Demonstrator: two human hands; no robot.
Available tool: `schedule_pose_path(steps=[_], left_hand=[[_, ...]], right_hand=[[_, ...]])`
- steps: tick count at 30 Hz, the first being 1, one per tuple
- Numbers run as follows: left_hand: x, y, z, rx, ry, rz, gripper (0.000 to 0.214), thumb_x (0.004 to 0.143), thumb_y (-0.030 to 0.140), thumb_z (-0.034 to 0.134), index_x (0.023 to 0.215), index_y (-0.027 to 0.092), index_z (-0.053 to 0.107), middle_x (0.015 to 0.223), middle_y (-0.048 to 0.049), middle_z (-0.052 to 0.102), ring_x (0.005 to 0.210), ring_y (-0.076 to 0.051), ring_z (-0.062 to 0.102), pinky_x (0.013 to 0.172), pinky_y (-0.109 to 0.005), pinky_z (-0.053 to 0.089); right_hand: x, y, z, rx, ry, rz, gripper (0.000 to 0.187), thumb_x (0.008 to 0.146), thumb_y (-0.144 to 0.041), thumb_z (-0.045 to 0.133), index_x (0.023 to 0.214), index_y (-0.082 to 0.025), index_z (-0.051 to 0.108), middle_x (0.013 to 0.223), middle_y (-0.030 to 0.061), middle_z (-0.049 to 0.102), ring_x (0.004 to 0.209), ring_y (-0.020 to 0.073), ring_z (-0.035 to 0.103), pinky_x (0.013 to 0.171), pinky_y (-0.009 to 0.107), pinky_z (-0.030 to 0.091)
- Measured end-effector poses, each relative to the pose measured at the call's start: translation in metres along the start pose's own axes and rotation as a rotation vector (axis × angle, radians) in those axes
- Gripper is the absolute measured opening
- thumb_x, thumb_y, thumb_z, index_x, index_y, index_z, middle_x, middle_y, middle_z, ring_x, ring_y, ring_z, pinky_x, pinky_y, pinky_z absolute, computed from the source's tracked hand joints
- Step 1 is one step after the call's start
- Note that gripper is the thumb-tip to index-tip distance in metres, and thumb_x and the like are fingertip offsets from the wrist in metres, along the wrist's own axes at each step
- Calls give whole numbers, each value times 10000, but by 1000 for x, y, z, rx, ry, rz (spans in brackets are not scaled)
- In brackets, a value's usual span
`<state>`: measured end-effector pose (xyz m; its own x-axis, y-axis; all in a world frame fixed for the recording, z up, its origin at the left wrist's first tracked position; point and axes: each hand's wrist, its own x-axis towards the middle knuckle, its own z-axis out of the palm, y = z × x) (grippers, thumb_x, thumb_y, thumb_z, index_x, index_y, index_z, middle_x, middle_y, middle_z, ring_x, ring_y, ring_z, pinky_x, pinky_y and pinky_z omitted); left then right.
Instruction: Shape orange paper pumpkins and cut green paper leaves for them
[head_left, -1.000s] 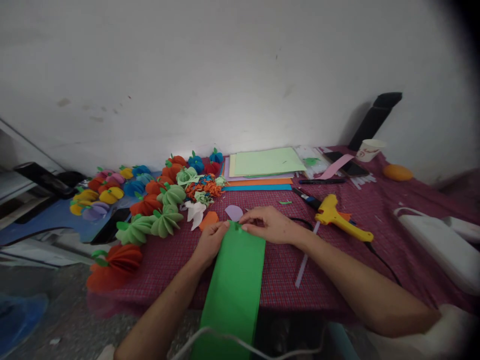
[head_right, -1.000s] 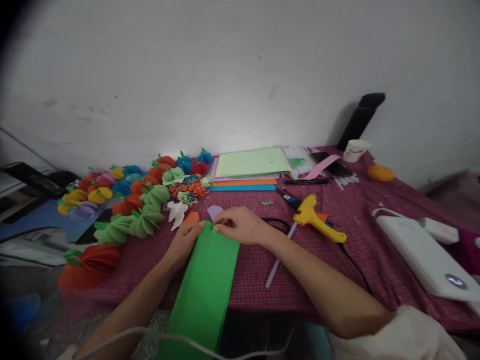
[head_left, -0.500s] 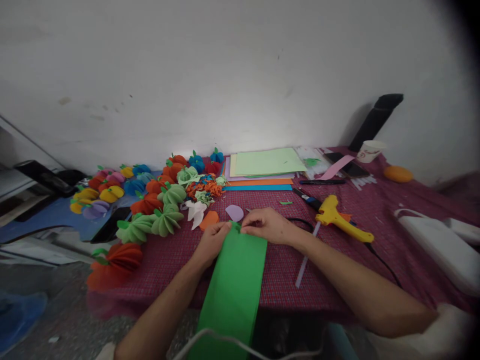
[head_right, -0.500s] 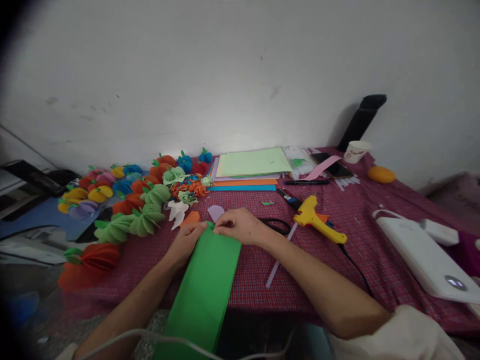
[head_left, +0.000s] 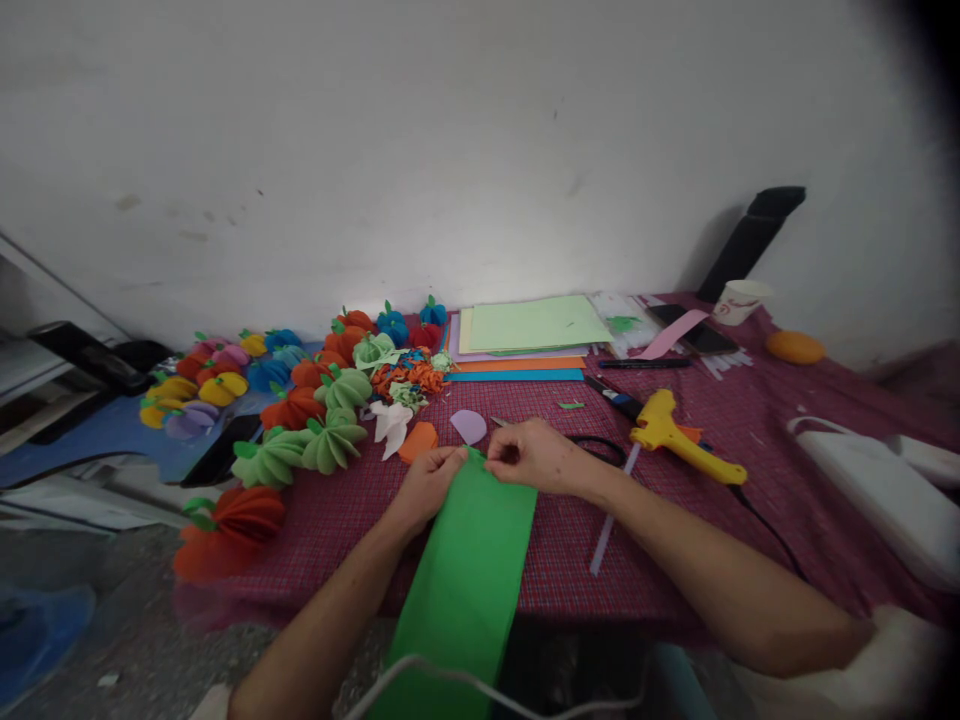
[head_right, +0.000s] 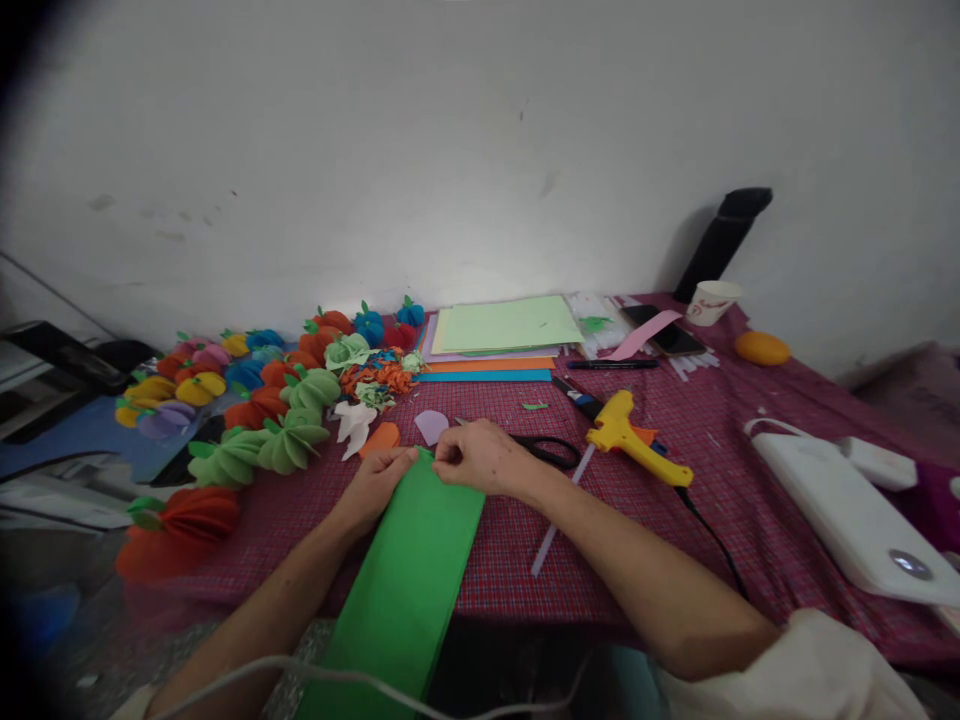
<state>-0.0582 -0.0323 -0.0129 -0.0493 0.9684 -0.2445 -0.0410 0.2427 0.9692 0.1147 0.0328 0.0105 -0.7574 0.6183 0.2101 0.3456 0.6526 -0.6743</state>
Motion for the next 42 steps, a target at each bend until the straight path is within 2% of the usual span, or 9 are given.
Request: schedule_pose_path(steps=[4,7,10,15,19,24,29,35,42], left_hand=[[-1,-2,-2,-4,-24,-2,345,682,465,590,573,147,510,455,76,395,384,-42,287,403,-180,215],[-2,-3,-4,-41,-38,-28,338,702,470,570,608,149,525,462,73,409,387,-50,316,416,-182,240],[-2,-3,-5,-61,-53,-33,339,702,468,573,603,149,517,465,72,406,389,-50,316,420,-182,247],[-2,-3,-4,-33,-65,-12,327,721,449,565,610,146,512,477,71,389,402,-44,293,417,-177,225],[-3,-2,-4,-6,-71,0,360,713,459,572,558,154,460,456,81,348,390,-39,245,401,-180,203],[-2,-2,-3,46,-88,19,377,696,485,574,551,156,460,453,83,335,392,-42,229,396,-187,191],[-1,-3,-3,92,-95,40,371,715,464,554,541,158,440,463,80,316,406,-44,217,397,-189,168],[-2,-4,-4,121,-81,21,389,709,464,554,516,167,394,456,80,300,395,-42,218,387,-187,167],[-3,-2,-3,96,-91,10,399,699,480,567,516,160,415,450,80,308,391,-36,223,389,-183,176]], right_hand=[[1,-3,-7,185,9,57,271,815,-343,461,673,-157,598,569,-15,571,488,83,475,468,195,338],[2,1,-14,321,84,77,233,841,-319,432,820,-157,598,695,9,622,561,97,529,527,208,399],[4,7,-15,244,109,-1,161,788,-250,521,881,-164,620,794,24,635,686,121,561,629,235,432],[4,5,-14,174,-7,-205,175,737,-138,569,890,-186,640,965,49,618,904,150,560,824,286,424],[3,2,-10,115,-38,-238,198,727,-137,585,908,-188,646,1064,74,586,998,174,534,889,330,400],[6,8,-1,161,-25,-215,100,763,-231,591,828,-192,655,1029,62,602,938,158,560,839,306,425],[7,8,5,254,-27,-144,130,792,-273,562,778,-180,652,990,53,616,879,139,574,785,276,436],[5,4,2,501,-47,-140,127,745,-281,622,780,-161,637,1064,72,584,994,152,549,856,306,408],[5,0,-1,725,-42,-7,222,707,-372,648,732,-153,623,990,66,616,948,164,557,792,309,429]])
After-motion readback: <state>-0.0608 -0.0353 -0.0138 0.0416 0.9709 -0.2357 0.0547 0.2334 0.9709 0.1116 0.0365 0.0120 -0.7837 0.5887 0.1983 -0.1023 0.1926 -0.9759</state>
